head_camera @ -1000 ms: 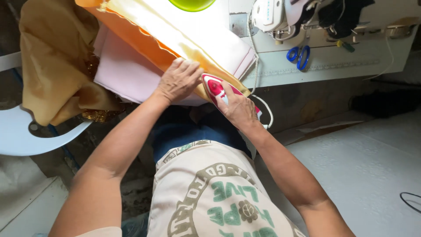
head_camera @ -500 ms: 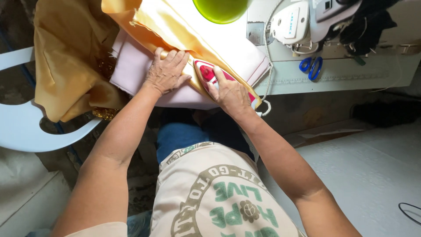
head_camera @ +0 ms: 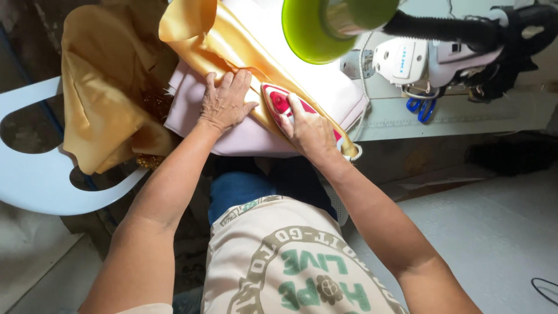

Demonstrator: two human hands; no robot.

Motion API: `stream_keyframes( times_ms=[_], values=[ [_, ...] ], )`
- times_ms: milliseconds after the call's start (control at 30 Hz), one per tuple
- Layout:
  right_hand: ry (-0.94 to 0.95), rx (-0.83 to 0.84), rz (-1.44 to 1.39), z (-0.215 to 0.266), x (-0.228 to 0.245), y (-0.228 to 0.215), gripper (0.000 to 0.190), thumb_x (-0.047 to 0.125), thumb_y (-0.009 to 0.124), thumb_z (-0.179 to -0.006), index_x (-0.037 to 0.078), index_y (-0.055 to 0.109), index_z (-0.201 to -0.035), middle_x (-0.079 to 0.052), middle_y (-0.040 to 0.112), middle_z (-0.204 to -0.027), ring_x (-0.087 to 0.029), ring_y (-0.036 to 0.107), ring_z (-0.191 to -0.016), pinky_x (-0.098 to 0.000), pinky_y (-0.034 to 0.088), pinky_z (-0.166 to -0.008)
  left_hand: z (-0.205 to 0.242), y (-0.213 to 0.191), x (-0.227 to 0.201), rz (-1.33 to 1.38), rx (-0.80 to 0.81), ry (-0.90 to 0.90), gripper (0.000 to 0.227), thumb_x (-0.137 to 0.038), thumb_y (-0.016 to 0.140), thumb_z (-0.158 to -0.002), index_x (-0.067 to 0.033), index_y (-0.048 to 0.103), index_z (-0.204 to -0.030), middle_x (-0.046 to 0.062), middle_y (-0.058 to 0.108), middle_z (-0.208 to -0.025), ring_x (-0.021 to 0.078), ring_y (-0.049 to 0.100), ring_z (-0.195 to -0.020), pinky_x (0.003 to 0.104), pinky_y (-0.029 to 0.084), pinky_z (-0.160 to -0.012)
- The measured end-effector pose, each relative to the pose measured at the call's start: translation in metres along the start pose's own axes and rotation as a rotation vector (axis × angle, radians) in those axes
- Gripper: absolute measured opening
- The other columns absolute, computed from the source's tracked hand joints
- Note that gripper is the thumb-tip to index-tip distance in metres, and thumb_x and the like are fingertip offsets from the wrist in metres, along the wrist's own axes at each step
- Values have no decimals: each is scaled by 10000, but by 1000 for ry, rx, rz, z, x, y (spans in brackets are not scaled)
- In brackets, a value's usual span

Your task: Ironing a piece of gold fabric and trimming it with scissors on a work table.

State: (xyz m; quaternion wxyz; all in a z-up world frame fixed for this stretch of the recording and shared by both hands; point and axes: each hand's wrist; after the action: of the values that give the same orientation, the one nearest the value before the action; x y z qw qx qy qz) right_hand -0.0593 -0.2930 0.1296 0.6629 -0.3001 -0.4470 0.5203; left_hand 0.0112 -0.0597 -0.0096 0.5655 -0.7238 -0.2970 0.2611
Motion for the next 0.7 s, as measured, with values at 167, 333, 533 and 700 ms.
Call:
stream_keyframes(
  times_ms=[167, 333, 533, 700],
  values=[
    [-32, -50, -62, -24, 20, -12, 502, 480, 503, -1028, 237, 446, -1464, -239, 728, -750, -475, 750, -775, -596, 604, -663, 1, 2, 17, 18, 15, -16, 713, -602, 484, -1027, -40, 565, -1459, 141, 530, -1424, 283, 467, -1199, 575, 317, -1023],
    [-31, -32, -6, -19, 14, -5, 509, 480, 486, -1038, 234, 438, -1481, -247, 732, -763, -467, 753, -777, -592, 610, -673, -10, -11, 27, 53, 4, -29, 667, -576, 498, -1032, -36, 586, -1414, 135, 524, -1451, 267, 484, -1151, 551, 305, -1021],
    [-10, -78, 8, -47, 33, 0, 583, 525, 520, -1014, 204, 432, -1493, -162, 745, -804, -441, 713, -733, -568, 552, -641, -42, -12, 32, 124, -122, -219, 114, -231, 562, -1004, -139, 608, -954, 36, 589, -942, 254, 520, -821, 418, 351, -814],
    [-29, -108, 28, -36, 20, 14, 556, 507, 541, -1019, 199, 448, -1473, -189, 664, -645, -444, 673, -596, -553, 550, -584, -62, 28, 45, 753, -135, -750, 331, 54, 755, -875, -48, 482, -1032, 143, 574, -1086, 267, 597, -1062, 397, 539, -945]
  ],
)
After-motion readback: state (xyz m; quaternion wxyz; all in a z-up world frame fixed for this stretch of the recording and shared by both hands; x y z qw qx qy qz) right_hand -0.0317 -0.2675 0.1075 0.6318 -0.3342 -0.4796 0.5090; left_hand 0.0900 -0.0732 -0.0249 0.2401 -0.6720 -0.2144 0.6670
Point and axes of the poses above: each hand's wrist, its own z-axis away from the middle knuckle, its own y-axis out of the palm, x = y × z
